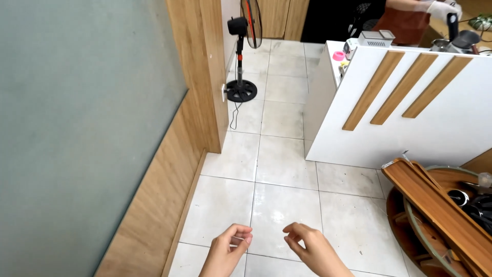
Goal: Organizing and placing small candle gift boxes onto a display shelf.
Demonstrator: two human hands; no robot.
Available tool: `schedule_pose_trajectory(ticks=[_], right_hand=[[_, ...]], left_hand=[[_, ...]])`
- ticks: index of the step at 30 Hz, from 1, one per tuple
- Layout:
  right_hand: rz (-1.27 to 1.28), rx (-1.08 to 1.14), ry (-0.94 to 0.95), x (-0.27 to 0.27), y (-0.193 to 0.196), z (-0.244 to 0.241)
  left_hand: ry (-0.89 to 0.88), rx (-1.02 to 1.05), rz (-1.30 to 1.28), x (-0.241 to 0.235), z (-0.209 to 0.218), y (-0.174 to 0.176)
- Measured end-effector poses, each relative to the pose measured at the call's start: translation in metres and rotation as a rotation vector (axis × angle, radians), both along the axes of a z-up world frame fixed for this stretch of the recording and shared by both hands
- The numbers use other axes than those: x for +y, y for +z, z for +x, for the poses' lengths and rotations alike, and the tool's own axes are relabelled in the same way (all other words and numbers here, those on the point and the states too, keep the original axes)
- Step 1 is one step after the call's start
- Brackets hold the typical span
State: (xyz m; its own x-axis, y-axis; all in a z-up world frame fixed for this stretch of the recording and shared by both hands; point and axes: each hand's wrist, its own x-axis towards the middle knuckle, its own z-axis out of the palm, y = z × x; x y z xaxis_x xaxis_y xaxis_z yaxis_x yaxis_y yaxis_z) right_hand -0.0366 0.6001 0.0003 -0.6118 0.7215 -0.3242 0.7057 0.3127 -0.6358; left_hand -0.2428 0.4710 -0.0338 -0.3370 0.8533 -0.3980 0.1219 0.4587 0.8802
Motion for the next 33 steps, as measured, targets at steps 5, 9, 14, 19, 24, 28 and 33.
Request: schedule_pose_trajectory(ticks=[5, 9, 14, 19, 24, 28, 33], right_hand=[[-0.046, -0.07, -0.041, 0.085, -0.011, -0.035], [0.001, -0.014, -0.024, 0.164, -0.037, -0.074], [-0.012, -0.015, -0.073, 0.255, -0.013, -0.144], [0.015, 0.07, -0.166, 0.352, -0.001, -0.206], [-0.036, 0.038, -0.246, 0.44, -0.011, -0.245], [0.009, 0.145, -0.257, 0.52, -0.025, -0.261], [0.025, 0.111, -0.262, 0.644, -0.015, -0.287]], left_hand=[[0.001, -0.023, -0.095, 0.09, -0.033, 0.005], [-0.05, -0.021, 0.013, 0.174, -0.08, -0.002], [-0.168, -0.023, 0.115, 0.281, -0.149, -0.005], [-0.168, 0.011, 0.186, 0.392, -0.217, 0.008], [-0.202, 0.048, 0.096, 0.493, -0.262, 0.007], [-0.226, 0.016, 0.156, 0.58, -0.284, -0.015], [-0.194, 0.014, 0.207, 0.706, -0.306, -0.019]])
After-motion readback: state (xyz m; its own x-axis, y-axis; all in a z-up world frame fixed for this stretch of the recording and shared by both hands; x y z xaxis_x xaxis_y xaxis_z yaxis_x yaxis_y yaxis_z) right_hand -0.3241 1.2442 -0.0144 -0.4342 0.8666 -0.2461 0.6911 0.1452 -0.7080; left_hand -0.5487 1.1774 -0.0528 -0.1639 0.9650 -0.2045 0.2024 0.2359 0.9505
